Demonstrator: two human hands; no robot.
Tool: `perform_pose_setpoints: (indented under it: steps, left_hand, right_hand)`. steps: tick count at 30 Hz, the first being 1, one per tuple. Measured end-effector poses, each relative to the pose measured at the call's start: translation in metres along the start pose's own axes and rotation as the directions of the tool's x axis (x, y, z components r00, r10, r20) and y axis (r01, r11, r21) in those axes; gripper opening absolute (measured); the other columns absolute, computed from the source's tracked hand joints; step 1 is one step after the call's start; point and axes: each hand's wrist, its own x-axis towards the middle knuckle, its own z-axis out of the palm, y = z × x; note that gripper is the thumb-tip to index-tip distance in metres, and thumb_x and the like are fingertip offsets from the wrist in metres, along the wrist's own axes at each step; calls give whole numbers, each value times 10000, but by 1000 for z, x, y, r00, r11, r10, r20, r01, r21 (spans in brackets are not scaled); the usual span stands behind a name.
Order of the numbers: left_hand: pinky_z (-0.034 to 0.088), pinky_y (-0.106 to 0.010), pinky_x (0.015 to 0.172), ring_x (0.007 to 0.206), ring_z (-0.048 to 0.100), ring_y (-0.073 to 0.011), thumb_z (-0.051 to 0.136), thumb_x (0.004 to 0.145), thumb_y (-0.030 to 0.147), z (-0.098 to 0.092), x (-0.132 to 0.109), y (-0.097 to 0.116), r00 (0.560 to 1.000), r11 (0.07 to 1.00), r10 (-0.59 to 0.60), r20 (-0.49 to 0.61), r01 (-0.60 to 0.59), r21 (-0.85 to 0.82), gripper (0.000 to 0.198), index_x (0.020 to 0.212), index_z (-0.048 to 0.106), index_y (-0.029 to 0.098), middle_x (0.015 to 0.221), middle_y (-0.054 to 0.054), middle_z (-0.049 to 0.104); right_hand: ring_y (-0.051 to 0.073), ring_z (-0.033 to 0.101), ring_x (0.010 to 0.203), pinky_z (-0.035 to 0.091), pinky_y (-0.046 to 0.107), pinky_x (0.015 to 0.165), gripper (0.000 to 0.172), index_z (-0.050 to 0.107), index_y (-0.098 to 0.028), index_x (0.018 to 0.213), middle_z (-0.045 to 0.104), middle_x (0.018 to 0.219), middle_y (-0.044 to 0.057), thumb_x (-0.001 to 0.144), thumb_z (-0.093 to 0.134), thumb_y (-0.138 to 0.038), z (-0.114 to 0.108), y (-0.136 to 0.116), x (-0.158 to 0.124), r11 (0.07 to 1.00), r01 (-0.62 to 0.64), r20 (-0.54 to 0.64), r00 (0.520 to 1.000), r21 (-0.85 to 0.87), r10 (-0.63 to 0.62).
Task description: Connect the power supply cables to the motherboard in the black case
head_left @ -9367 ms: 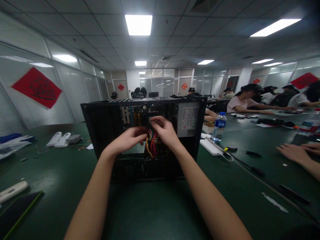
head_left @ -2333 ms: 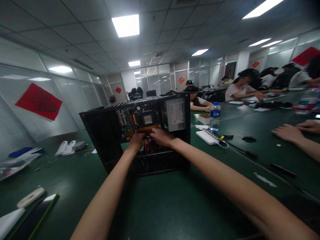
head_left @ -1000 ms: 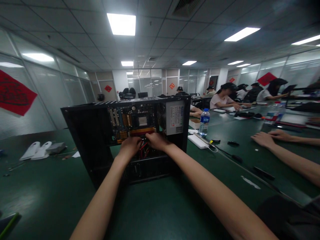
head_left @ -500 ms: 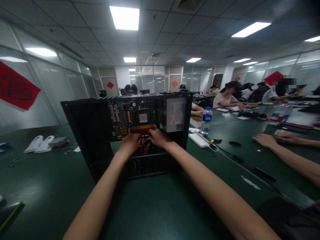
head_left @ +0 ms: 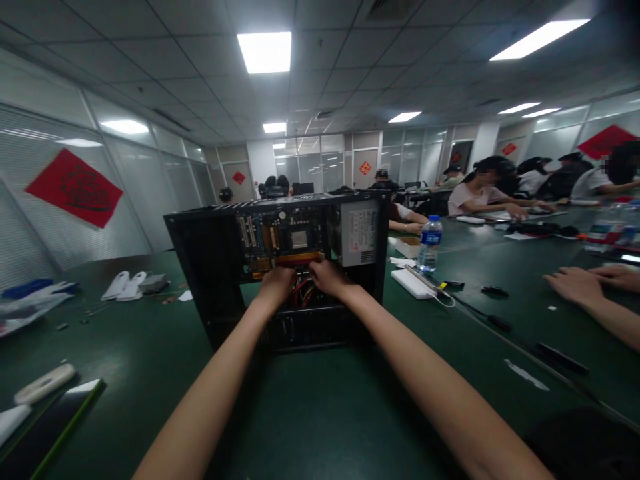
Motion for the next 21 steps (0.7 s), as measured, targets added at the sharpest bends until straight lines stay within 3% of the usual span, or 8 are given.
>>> perform_pose_setpoints:
  steps: [8, 16, 21]
  left_hand:
    - [502, -342, 812, 962, 717, -288, 438, 971, 300, 2, 3, -4, 1000, 999, 5, -6, -5, -32, 339, 999, 766, 221, 1001, -144, 759]
    - [490, -336, 884, 1025, 699, -270, 464, 960, 291, 2, 1, -1, 1000, 993, -27, -7, 26, -115, 316, 1058, 761, 243, 1078, -116, 755]
    - [490, -296, 905, 1083, 682, -233, 495, 953, 263, 1, -3, -5, 997, 978, -56, -53, 44, -204, 288, 1153, 699, 232, 1139, -84, 743]
  right_hand:
    - [249, 692, 940, 479, 293, 748, 292, 690, -138, 1084, 722, 1042, 157, 963, 433, -204, 7, 3, 6, 1000, -11, -4, 1000, -6, 11]
    - [245, 681, 932, 456, 287, 715, 247, 691, -123, 1048, 718, 1033, 148, 939, 491, -217, 4, 1, 4, 1000, -18, -30, 999, 2, 18]
    - [186, 668, 894, 426, 253, 714, 213, 694, -137, 1017, 723, 983, 106, 945, 501, -194, 0, 5, -2, 987, 10, -25, 1000, 160, -6]
